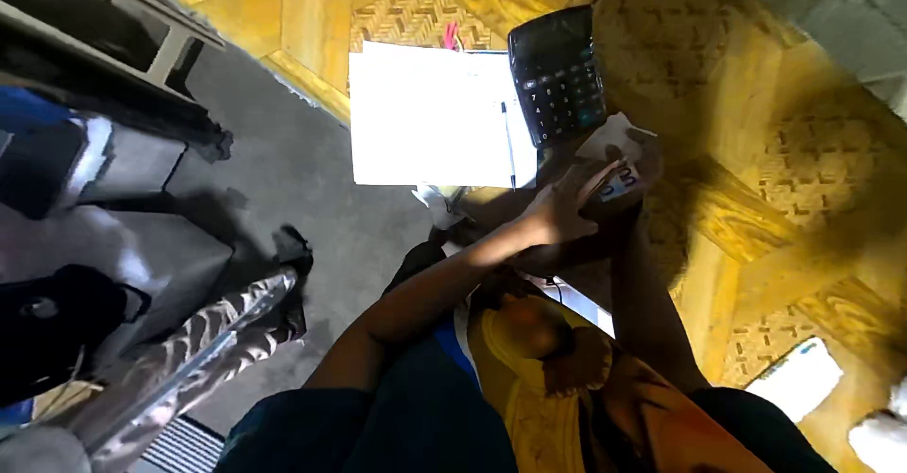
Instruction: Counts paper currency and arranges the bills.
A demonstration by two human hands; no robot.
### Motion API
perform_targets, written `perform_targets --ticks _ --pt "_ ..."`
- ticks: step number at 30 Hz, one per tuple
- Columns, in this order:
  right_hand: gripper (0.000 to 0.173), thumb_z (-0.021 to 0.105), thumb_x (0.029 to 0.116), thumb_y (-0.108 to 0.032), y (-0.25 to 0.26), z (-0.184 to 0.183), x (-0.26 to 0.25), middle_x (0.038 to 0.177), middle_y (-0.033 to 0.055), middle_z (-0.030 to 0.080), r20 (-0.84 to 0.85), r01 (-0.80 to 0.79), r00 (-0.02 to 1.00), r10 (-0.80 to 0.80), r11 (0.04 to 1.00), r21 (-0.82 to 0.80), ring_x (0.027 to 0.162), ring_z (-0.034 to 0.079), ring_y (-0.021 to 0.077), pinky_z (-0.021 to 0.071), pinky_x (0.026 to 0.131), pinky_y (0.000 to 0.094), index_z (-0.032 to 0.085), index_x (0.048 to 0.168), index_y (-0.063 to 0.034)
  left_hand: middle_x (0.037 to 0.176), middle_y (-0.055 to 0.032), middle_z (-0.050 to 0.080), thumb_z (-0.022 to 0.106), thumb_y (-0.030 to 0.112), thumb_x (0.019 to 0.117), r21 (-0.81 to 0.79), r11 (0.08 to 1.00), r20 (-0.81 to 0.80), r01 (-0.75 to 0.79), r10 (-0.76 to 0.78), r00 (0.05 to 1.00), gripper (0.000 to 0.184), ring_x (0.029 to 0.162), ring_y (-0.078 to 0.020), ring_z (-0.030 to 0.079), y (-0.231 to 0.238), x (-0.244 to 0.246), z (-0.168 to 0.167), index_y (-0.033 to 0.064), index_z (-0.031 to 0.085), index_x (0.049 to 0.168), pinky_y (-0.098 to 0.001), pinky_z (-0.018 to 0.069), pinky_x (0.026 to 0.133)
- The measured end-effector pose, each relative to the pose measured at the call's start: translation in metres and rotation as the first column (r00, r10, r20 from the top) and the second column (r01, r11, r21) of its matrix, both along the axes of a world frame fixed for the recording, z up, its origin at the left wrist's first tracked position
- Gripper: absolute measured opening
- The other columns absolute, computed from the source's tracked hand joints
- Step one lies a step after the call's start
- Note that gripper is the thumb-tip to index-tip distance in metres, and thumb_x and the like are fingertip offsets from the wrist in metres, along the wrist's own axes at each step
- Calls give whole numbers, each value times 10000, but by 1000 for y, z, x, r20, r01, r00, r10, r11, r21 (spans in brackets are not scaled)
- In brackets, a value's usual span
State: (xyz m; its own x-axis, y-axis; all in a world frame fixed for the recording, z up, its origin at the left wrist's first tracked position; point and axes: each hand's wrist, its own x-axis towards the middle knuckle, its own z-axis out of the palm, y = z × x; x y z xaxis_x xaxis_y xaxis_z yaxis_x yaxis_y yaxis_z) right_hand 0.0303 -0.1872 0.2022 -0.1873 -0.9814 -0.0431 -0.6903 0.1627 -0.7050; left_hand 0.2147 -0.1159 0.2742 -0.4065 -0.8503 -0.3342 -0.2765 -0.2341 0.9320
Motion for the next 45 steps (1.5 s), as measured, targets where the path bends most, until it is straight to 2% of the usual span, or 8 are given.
perform_targets --ticks 8,12,16,20,26,35,39,45 --pt "412 654 1003 -338 -5 -4 -45 1378 410 494 -207 -214 952 226 973 82 1315 438 566 324 1126 633 735 1203 13 1516 -293 450 852 153 825 144 943 193 300 -325 926 1094 1358 -430 501 -37 -26 -33 16 127 1633 -580 416 1102" --pt "454 584 1046 -344 -35 23 -44 1336 300 618 -221 -238 942 254 966 98 1295 552 463 378 1128 606 669 1287 31 1434 -282 535 827 125 831 108 945 234 310 -327 916 924 1314 -423 537 -34 -24 -31 17 306 1586 -586 425 1087" --pt "607 620 1022 -364 -111 45 2 1470 220 546 -17 -380 925 379 925 -5 1346 556 290 448 1134 409 481 1497 -13 1491 -288 483 824 81 812 148 950 236 274 -303 923 1069 1357 -433 503 -31 -25 -28 40 147 1638 -595 407 1109" --pt "847 788 883 -220 -188 16 57 1405 255 585 239 -531 830 504 845 59 1274 604 299 495 1080 408 343 1560 29 1510 -283 464 811 63 810 183 943 241 278 -317 917 1128 1366 -419 498 -33 -25 -27 80 61 1652 -589 408 1105" --pt "352 624 979 -75 -202 17 51 1186 168 689 471 -665 664 580 747 17 1032 680 162 561 936 345 600 1305 54 1522 -279 454 814 63 808 184 943 245 276 -316 916 1124 1380 -414 485 -33 -25 -31 75 70 1651 -580 395 1119" --pt "467 520 1066 -161 -107 46 -72 1354 176 580 491 -152 853 177 984 -91 1171 617 142 529 1005 299 424 1466 59 1455 -226 543 785 -17 792 56 972 87 229 -233 969 882 1346 -288 540 -19 -3 -2 -17 349 1558 -462 430 1132" --pt "430 501 1074 -171 -54 15 -96 1291 155 594 539 37 843 -10 999 -39 1113 629 128 548 961 297 442 1432 59 1144 -230 679 794 17 774 -148 958 290 245 -195 937 594 1072 -337 666 -1 19 27 -38 578 1324 -556 522 932" --pt "642 605 1019 -401 -11 28 -80 1471 281 517 -30 45 998 -46 998 -33 1394 476 396 352 1185 512 484 1486 23 922 -195 696 794 65 750 -314 943 415 111 31 909 449 844 -327 694 26 41 32 -34 644 1162 -550 552 746"
